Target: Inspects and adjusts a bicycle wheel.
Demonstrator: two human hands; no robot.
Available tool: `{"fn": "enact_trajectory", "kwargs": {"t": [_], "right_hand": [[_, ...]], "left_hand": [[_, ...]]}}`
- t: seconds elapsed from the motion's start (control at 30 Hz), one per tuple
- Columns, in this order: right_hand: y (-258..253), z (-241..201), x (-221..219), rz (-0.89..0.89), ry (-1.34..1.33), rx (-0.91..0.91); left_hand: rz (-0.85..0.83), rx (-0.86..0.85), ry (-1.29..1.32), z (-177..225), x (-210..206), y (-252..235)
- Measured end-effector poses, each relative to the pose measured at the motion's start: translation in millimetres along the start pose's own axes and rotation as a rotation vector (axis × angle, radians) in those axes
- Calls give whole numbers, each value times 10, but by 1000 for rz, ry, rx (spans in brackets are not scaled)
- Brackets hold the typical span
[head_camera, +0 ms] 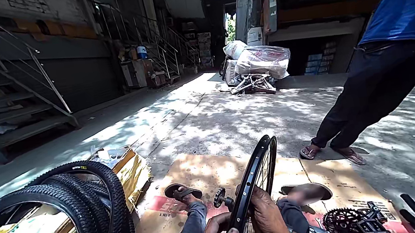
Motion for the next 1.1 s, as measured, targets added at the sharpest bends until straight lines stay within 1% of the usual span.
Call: {"fn": "enact_trajectory", "kwargs": {"t": [0.07, 0.2, 0.27, 0.3, 0.37, 0.43, 0.47, 0.5, 0.57, 0.63, 0.7, 0.73, 0.83, 0.87, 1.0, 1.03, 1.1], "right_hand": [[-19, -14, 25, 12, 36, 46], [109, 58, 239, 190, 34, 22], [221, 67, 370, 218, 92, 81], [273, 51, 427, 182, 167, 153], [375, 5, 476, 42, 436, 342], [453, -47, 438, -48, 709, 446], [459, -80, 421, -71, 761, 478], [452, -120, 402, -91, 753, 503], [411, -212, 332, -128, 553, 509], [351, -292, 247, -95, 333, 480], [301, -285, 198, -71, 265, 423], [271, -265, 180, -117, 273, 388], [167, -269, 162, -386, 356, 325], [155, -271, 160, -450, 365, 314], [111, -224, 142, -575, 315, 204], [87, -214, 155, -555, 281, 202], [74, -189, 204, -385, 189, 231]], "left_hand": [[-3, -24, 16, 36, 24, -6], [-35, -78, -22, -25, 65, 153], [-32, -98, -31, -98, 101, 224], [-32, -102, -35, -123, 113, 243], [-33, -86, -38, -145, 117, 253], [-32, -72, -37, -135, 88, 238], [-29, -66, -33, -136, 69, 227], [-28, -59, -28, -139, 52, 217], [-37, -56, -33, -133, 20, 209], [-38, -64, -35, -127, 17, 203], [-28, -60, -26, -125, 60, 192], [-34, -58, -21, -128, 77, 189], [-90, -37, -15, -208, 75, 228], [-108, -24, -8, -253, 64, 255], [-142, 35, 12, -382, 37, 302], [-146, 44, 27, -400, 27, 305], [-141, 40, 43, -387, 26, 285]]}}
Point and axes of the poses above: each hand's wrist, its own y-axis away from the middle knuckle, its own x-axis out of the back of the hand, z = x × y, the point moved 8 cm from there along -y, towards the middle knuckle, and after that the axes turned 6 degrees about y, right-handed, at the moved point
